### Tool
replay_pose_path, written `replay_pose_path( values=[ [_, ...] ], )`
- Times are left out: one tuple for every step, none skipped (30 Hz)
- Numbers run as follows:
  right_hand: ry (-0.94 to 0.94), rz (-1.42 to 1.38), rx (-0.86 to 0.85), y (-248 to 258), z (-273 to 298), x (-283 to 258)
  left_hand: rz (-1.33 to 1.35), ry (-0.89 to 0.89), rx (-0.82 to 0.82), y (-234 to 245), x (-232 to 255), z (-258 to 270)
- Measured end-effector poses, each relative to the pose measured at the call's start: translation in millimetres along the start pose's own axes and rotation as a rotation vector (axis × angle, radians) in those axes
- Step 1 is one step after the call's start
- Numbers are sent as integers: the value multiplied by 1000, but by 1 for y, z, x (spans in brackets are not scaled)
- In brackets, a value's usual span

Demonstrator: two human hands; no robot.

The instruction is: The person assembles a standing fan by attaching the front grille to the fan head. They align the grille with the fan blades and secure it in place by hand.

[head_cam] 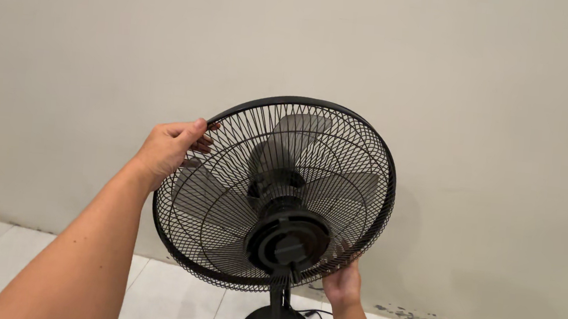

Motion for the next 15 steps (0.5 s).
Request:
replay_pose_path(
  values=[
    [-19, -19, 19, -1, -1, 0, -1, 7, 1, 0, 0, 0],
    [-37, -39, 39, 1, -4, 1, 1, 16, 6, 0, 0, -1],
    [-35, -43, 4, 2, -9, 0, 2, 25, 12, -1, 0, -1],
    [-33, -49, -31, 4, -14, -1, 4, 32, 16, -1, 0, 0],
    [-30, -54, -67, 6, -20, -1, 2, 26, 16, 0, 1, 1],
    [-23, -38, -50, 12, -25, -3, 2, 21, 15, 0, 1, 1],
    [-16, -22, -33, 15, -29, -5, 3, 15, 15, -1, 2, 1],
    [-12, -5, -15, 17, -30, -5, -1, 19, 17, 0, 2, 0],
    [-14, -14, -30, 15, -28, -6, -5, 23, 20, 0, 1, 0],
    [-15, -23, -48, 9, -23, -6, -10, 25, 23, 1, 2, 1],
    [-16, -32, -65, 1, -14, -7, -7, 20, 24, 1, 2, 1],
    [-20, -21, -48, -7, -4, -9, -3, 17, 23, 0, 2, 1],
    [-23, -9, -31, -17, 7, -12, 0, 15, 21, 0, 1, 1],
    [-24, 1, -17, -28, 18, -17, 0, 21, 22, -1, 0, 2],
    [-29, 37, -9, -37, 27, -23, 0, 28, 23, -1, 0, 2]
  ],
)
Point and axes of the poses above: each hand's wrist, its own z-axis away from the middle knuckle, its own y-axis out of the back of the hand, x = y × z, the point moved 5 cm from there along -z, towards the middle knuckle, and after that the axes turned 13 degrees about -z, right-handed, at the moved point
